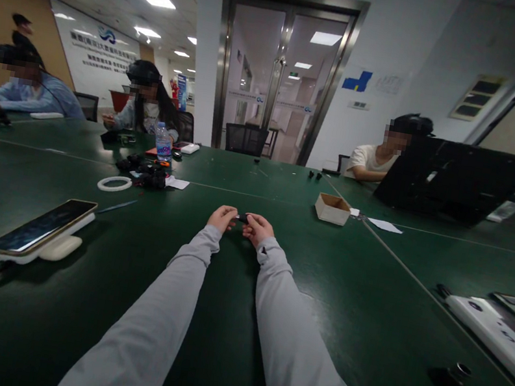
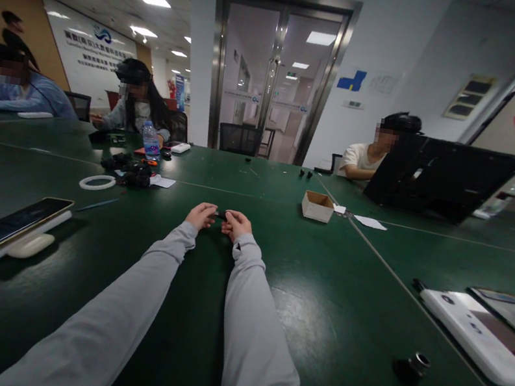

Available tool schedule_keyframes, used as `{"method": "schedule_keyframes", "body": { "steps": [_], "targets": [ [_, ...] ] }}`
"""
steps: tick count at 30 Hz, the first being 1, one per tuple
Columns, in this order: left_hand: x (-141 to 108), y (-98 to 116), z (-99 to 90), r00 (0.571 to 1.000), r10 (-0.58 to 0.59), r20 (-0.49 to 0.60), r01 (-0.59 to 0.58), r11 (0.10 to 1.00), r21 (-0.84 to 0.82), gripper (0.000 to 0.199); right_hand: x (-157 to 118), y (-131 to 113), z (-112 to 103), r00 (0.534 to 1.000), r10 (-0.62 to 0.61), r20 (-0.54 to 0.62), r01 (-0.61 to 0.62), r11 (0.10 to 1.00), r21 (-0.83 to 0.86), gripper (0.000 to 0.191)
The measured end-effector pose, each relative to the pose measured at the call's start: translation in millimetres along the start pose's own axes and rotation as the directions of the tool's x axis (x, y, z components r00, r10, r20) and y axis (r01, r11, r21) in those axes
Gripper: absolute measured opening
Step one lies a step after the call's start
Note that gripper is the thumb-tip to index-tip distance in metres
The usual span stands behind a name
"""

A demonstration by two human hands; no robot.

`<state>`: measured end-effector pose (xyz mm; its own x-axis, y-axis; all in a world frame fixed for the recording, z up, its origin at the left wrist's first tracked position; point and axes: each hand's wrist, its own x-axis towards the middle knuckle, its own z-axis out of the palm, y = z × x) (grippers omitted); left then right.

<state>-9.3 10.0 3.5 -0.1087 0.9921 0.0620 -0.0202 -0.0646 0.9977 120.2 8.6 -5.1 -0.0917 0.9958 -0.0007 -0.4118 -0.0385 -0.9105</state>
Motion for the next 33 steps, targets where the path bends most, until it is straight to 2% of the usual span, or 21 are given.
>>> {"method": "schedule_keyframes", "body": {
  "steps": [2,6,10,14,19,23,27,29,31,33],
  "targets": [
    [0.7,0.0,0.0,1.0,-0.029,-0.01,0.029,0.999,0.022,0.022,-0.1,-0.2,-0.1,1.0,0.0,0.002,0.0,1.0,-0.002,0.024],
    [2.2,-1.6,-0.4,0.999,0.034,0.037,-0.035,0.999,0.022,0.023,0.2,-0.6,-0.5,1.0,0.004,0.017,-0.004,1.0,-0.001,0.027],
    [2.1,-3.5,-0.8,0.999,0.008,0.052,-0.01,0.999,0.043,0.021,0.3,-0.9,-0.5,1.0,0.005,0.012,-0.005,1.0,-0.015,0.027],
    [1.8,-4.6,-1.4,0.995,0.088,0.049,-0.091,0.993,0.072,0.021,-0.2,-1.2,-0.5,1.0,0.005,0.03,-0.004,1.0,-0.018,0.025],
    [0.5,-2.8,-0.7,0.999,0.038,0.029,-0.04,0.996,0.08,0.02,0.0,-0.9,-0.7,1.0,0.0,0.026,0.0,1.0,-0.014,0.025],
    [0.2,-2.1,0.0,0.996,0.079,0.031,-0.081,0.994,0.077,0.027,0.2,-0.8,-0.6,1.0,0.003,0.03,-0.003,1.0,-0.009,0.024],
    [1.6,-3.6,-0.1,0.999,0.0,0.034,-0.003,0.997,0.081,0.023,0.0,-0.5,-0.5,1.0,-0.004,0.023,0.004,1.0,-0.008,0.025],
    [1.4,-3.8,-0.3,0.999,0.029,0.038,-0.032,0.995,0.099,0.022,-0.2,-0.4,-0.6,1.0,-0.009,0.03,0.009,1.0,-0.003,0.026],
    [0.7,-3.4,-0.4,0.996,0.077,0.036,-0.081,0.991,0.109,0.033,-0.5,-0.4,-1.0,0.999,-0.007,0.036,0.007,1.0,-0.001,0.027],
    [0.2,-2.9,-0.2,0.997,0.079,0.022,-0.081,0.992,0.099,0.042,-0.5,-0.3,-1.4,0.999,-0.004,0.039,0.004,1.0,-0.004,0.028]
  ]
}}
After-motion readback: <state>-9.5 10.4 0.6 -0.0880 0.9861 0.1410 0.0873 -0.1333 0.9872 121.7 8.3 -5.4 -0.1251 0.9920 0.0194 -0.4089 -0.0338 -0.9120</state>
